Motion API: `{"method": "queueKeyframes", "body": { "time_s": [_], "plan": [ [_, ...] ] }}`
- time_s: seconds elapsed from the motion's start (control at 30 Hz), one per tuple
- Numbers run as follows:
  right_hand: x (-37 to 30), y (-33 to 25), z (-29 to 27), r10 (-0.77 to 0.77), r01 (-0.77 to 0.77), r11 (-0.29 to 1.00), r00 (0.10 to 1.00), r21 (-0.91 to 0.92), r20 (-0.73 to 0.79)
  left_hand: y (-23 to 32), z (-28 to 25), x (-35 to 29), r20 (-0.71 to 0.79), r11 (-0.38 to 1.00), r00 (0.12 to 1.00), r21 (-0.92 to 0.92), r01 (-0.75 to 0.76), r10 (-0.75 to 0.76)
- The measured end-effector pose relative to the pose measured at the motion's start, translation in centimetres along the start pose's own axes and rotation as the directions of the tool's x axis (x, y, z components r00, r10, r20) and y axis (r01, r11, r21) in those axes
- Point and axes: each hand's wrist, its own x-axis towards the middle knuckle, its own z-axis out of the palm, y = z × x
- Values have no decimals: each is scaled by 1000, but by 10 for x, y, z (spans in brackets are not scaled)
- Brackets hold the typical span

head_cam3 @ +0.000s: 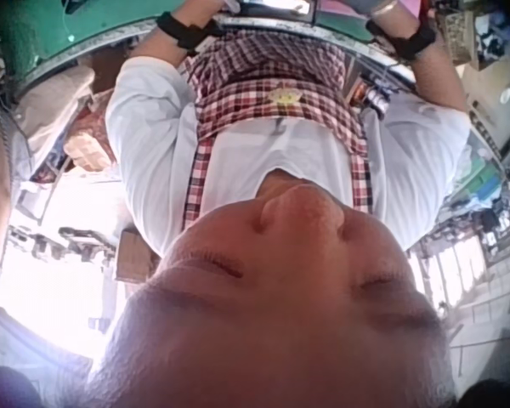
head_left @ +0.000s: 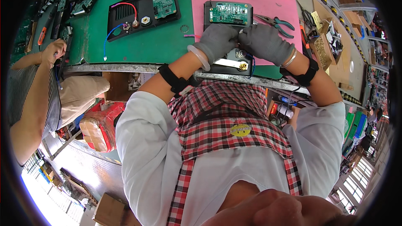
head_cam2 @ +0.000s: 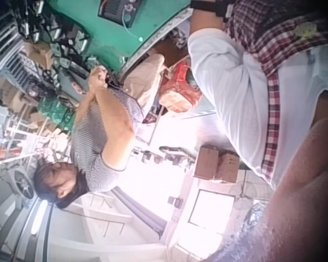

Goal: The recorder is assembling and wiring components within an electronic housing on a workbench.

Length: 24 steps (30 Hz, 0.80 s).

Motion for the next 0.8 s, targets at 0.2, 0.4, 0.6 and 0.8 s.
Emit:
{"method": "queueKeyframes", "body": {
  "time_s": [0.2,0.4,0.6,0.8],
  "plan": [
    [3,9,-8,46,-58,995,989,81,139,2,-1,-1,-6,1000,1000,-2,26,-26],
    [-24,15,12,112,27,936,922,352,-370,3,-3,-2,6,998,999,-52,41,-41],
    [-29,10,17,160,51,910,873,411,-461,6,-6,0,36,996,997,-54,69,-68],
    [-31,15,19,137,79,913,866,401,-482,5,-4,0,23,997,998,-42,67,-66]
  ]
}}
